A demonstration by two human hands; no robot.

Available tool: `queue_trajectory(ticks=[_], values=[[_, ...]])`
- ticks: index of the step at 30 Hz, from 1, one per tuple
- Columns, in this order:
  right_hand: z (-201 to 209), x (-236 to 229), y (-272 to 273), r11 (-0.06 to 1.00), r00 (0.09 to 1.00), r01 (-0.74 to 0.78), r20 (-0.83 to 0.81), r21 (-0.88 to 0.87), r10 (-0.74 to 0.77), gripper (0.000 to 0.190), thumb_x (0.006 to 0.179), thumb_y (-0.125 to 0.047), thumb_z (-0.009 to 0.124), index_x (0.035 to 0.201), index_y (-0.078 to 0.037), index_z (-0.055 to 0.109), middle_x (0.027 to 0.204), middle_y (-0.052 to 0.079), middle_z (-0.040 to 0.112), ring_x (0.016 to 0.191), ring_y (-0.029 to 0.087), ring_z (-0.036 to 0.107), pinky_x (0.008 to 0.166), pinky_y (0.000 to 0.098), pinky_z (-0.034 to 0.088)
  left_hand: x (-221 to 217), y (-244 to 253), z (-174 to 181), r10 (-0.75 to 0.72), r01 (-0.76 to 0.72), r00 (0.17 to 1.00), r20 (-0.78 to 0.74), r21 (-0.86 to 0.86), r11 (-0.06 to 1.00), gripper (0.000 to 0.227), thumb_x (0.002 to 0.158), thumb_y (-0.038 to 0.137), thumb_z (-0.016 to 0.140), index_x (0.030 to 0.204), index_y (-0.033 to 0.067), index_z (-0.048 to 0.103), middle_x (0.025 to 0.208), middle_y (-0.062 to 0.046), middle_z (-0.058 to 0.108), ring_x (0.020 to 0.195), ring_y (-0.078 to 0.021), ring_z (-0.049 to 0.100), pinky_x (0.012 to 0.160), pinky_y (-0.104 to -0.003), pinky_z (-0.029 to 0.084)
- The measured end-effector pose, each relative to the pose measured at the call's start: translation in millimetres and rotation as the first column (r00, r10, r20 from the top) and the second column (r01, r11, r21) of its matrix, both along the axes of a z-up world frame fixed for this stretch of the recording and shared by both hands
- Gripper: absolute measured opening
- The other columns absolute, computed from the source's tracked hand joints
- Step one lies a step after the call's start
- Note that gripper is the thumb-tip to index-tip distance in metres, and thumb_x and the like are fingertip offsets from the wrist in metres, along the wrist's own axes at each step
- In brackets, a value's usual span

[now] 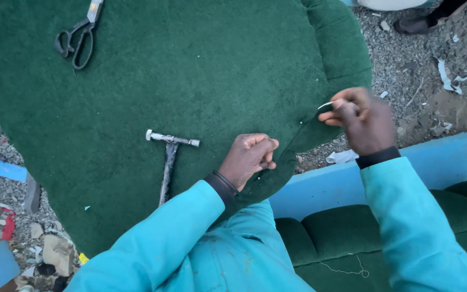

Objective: Hand-stitching the corners of a green velvet sofa using a needle and thread.

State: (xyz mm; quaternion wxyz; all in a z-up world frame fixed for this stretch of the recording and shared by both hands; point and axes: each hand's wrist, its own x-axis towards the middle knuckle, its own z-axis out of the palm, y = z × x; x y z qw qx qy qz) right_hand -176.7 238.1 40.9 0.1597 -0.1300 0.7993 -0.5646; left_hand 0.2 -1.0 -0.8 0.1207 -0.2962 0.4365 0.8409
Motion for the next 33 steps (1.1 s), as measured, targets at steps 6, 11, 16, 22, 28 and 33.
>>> queue_trajectory(ticks=[6,11,16,22,28,33], values=[[-2,-1,-2,0.998,0.998,-0.057,0.022,0.038,0.056,0.021,0.132,0.001,0.064,0.137,0.019,0.072,0.111,0.043,0.080,0.097,0.050,0.090,0.089,0.0522,0.080,-1,2,-6,0.018,-0.018,1.000,0.015,0.007,1.000,0.035,0.104,0.013,0.077,0.070,0.0077,0.072,0.060,-0.009,0.064,0.066,-0.0230,0.088,0.048,-0.014,0.048],[-3,3,0,1.000,1.000,-0.025,-0.003,0.013,0.025,0.023,0.136,0.000,0.059,0.143,0.021,0.067,0.115,0.045,0.078,0.101,0.053,0.089,0.091,0.0526,0.081,0,0,-10,0.014,-0.014,1.000,0.006,0.024,1.000,0.035,0.105,0.013,0.078,0.071,0.0070,0.072,0.061,-0.010,0.063,0.066,-0.0247,0.088,0.048,-0.015,0.047],[-8,-3,2,1.000,1.000,-0.022,0.020,-0.019,0.023,0.023,0.136,-0.001,0.058,0.145,0.020,0.066,0.115,0.045,0.077,0.101,0.054,0.089,0.091,0.0521,0.082,-1,1,-6,0.019,-0.019,1.000,0.011,0.030,0.999,0.036,0.106,0.013,0.078,0.070,0.0081,0.071,0.062,-0.010,0.062,0.066,-0.0258,0.088,0.047,-0.015,0.046],[13,-17,-6,0.987,0.984,-0.151,0.103,0.063,0.144,0.017,0.131,0.004,0.064,0.137,0.018,0.073,0.111,0.044,0.077,0.100,0.054,0.090,0.088,0.0565,0.080,-1,1,-7,0.013,-0.014,1.000,0.016,0.028,1.000,0.035,0.105,0.014,0.079,0.071,0.0094,0.071,0.062,-0.010,0.063,0.066,-0.0258,0.088,0.047,-0.015,0.048],[10,-21,-2,0.984,0.980,-0.162,0.132,0.074,0.152,0.018,0.130,0.004,0.064,0.139,0.017,0.073,0.110,0.041,0.079,0.097,0.052,0.090,0.088,0.0544,0.081,0,0,-1,0.002,-0.002,1.000,-0.002,0.019,1.000,0.037,0.106,0.014,0.079,0.070,0.0089,0.072,0.061,-0.010,0.063,0.067,-0.0262,0.089,0.048,-0.015,0.047],[6,-20,1,0.994,0.983,-0.107,0.146,-0.002,0.107,0.021,0.134,0.002,0.058,0.146,0.017,0.067,0.113,0.039,0.078,0.104,0.050,0.090,0.092,0.0517,0.082,0,1,-2,0.001,-0.001,1.000,-0.001,0.013,1.000,0.035,0.105,0.014,0.079,0.071,0.0069,0.072,0.061,-0.010,0.063,0.069,-0.0252,0.089,0.049,-0.014,0.047]])
